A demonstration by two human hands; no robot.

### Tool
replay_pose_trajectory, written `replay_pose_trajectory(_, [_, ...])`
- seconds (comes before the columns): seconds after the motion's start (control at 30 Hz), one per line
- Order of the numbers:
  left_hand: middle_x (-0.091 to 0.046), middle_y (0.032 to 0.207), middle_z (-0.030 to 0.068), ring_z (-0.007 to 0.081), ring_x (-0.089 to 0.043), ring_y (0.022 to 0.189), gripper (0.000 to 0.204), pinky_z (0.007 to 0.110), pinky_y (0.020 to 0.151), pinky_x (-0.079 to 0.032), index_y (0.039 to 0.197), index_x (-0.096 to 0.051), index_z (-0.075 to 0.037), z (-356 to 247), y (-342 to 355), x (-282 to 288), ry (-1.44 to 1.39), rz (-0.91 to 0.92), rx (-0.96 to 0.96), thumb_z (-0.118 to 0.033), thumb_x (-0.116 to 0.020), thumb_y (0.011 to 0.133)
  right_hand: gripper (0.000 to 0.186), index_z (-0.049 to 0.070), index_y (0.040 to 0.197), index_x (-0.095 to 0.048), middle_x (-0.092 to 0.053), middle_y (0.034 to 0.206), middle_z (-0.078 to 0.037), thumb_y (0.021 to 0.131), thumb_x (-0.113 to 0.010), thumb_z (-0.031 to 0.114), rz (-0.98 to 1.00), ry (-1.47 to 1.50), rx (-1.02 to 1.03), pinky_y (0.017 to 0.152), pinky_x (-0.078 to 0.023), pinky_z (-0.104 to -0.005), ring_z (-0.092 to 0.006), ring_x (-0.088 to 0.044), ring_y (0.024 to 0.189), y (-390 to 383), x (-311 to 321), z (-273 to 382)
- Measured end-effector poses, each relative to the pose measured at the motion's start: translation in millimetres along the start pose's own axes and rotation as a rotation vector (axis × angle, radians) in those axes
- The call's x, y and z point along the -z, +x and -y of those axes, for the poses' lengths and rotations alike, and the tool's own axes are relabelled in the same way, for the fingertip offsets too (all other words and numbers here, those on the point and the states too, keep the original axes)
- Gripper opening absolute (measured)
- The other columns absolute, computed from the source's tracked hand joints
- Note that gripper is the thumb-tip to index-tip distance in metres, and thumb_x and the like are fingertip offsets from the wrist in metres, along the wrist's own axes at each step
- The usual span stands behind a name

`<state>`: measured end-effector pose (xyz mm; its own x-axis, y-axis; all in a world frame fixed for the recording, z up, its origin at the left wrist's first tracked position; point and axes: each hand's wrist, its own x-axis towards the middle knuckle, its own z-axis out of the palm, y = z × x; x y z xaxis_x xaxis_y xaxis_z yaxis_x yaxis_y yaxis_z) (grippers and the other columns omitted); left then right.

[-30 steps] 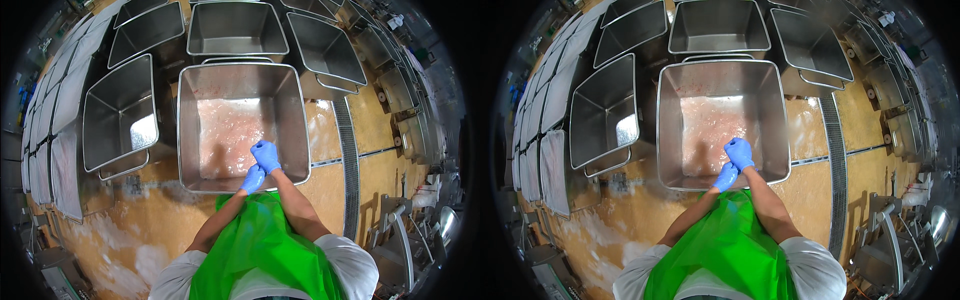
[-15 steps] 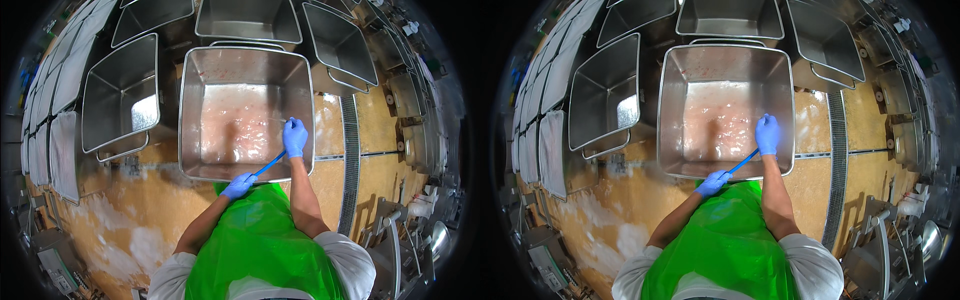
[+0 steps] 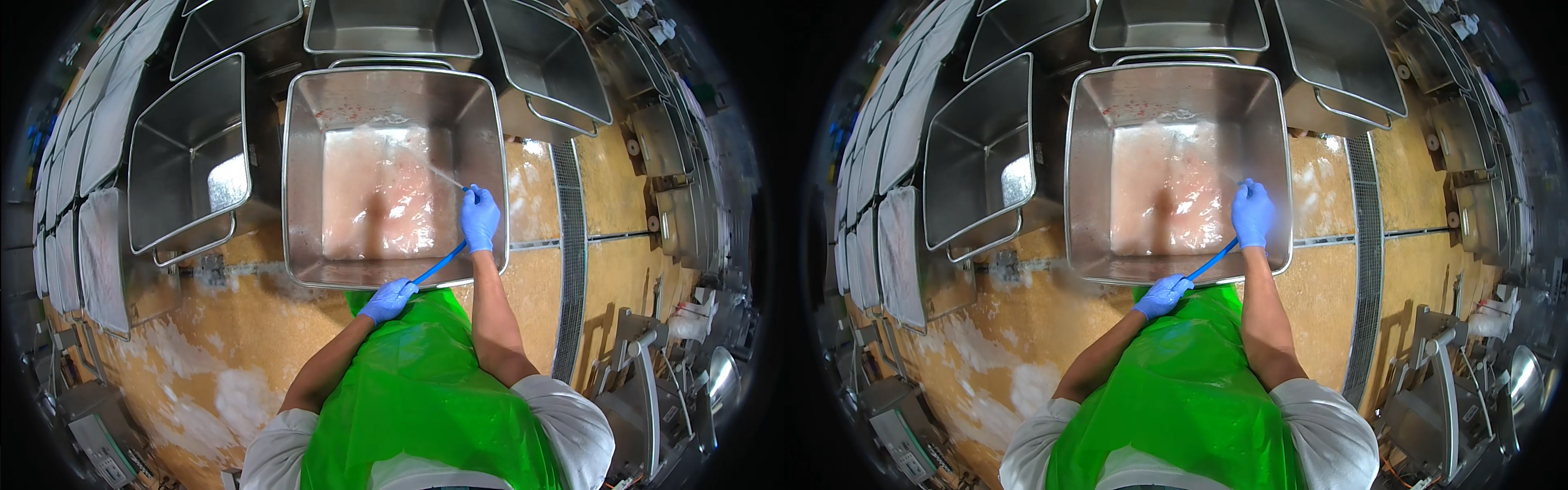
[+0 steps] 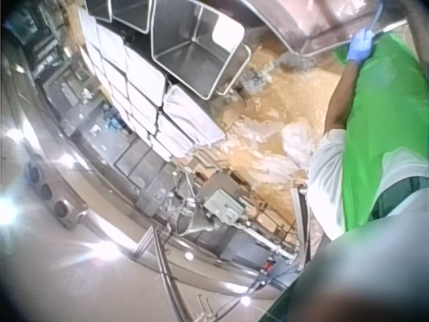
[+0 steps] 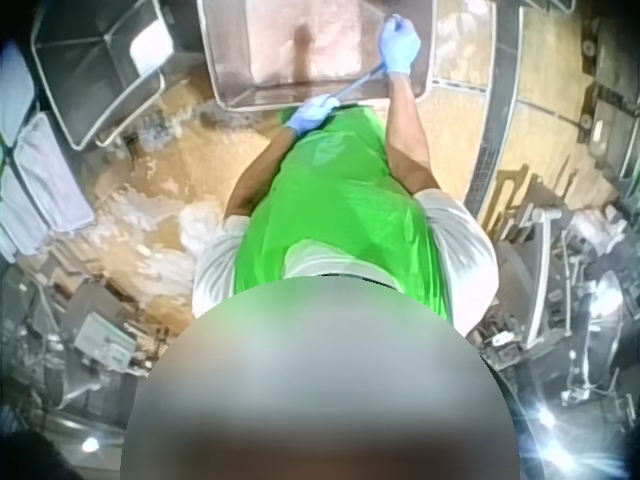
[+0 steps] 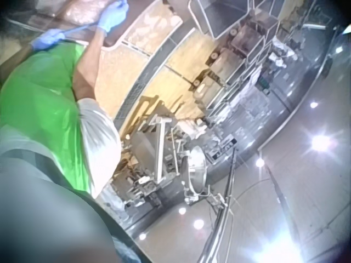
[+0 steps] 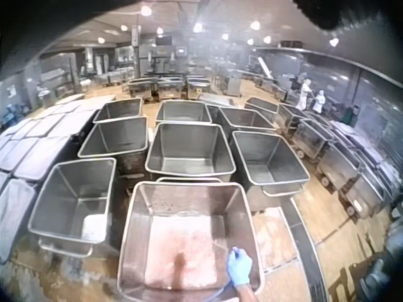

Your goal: The person handles small metal rings, then walks to a row of stainless steel containers and sprays them with a hose. The person rinses the interior of one container repeatedly, moving the spray across the bottom and sides.

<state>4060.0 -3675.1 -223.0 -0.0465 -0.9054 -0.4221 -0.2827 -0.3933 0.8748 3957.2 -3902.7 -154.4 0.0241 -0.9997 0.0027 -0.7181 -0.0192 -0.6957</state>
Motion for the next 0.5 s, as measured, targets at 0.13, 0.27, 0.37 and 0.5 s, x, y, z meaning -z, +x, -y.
replay_pose_trajectory(0.13, [-0.059,0.090,0.0180,0.0319,-0.056,0.080,0.036,0.039,0.075,-0.043,0.094,-0.060,-0.005,5,1,-2,0.048,0.009,-0.079,-0.034,-0.039,0.091,0.029,-0.002,0.100,-0.060,-0.063,0.097,-0.019,0.083,-0.051,0.020,-0.050,0.041,-0.057,0.078,-0.048,-0.0366,-0.0311,-0.062,0.089,-1,2,-6])
replay_pose_trajectory(0.27, [-0.059,0.092,0.0181,0.0323,-0.056,0.082,0.036,0.040,0.076,-0.043,0.095,-0.060,-0.005,2,0,-2,0.060,0.038,-0.055,-0.033,-0.038,0.091,0.030,-0.003,0.101,-0.059,-0.062,0.098,-0.020,0.083,-0.051,0.020,-0.090,0.018,-0.067,0.079,-0.048,-0.0360,-0.0304,-0.062,0.090,-2,3,-16])
replay_pose_trajectory(0.37, [-0.058,0.095,0.0187,0.0337,-0.055,0.087,0.037,0.040,0.079,-0.042,0.095,-0.059,-0.006,1,1,-2,0.043,0.067,0.000,-0.034,-0.036,0.091,0.030,-0.003,0.100,-0.059,-0.062,0.099,-0.020,0.083,-0.051,0.019,-0.085,0.047,-0.079,0.079,-0.048,-0.0357,-0.0303,-0.061,0.091,-4,2,-16])
replay_pose_trajectory(0.5, [-0.057,0.100,0.0200,0.0366,-0.052,0.094,0.039,0.042,0.084,-0.040,0.097,-0.058,-0.006,-1,0,-1,0.052,0.092,0.024,-0.037,-0.035,0.091,0.029,-0.003,0.100,-0.059,-0.063,0.099,-0.019,0.083,-0.051,0.019,-0.065,0.067,-0.112,0.080,-0.047,-0.0353,-0.0302,-0.061,0.091,-4,4,-10])
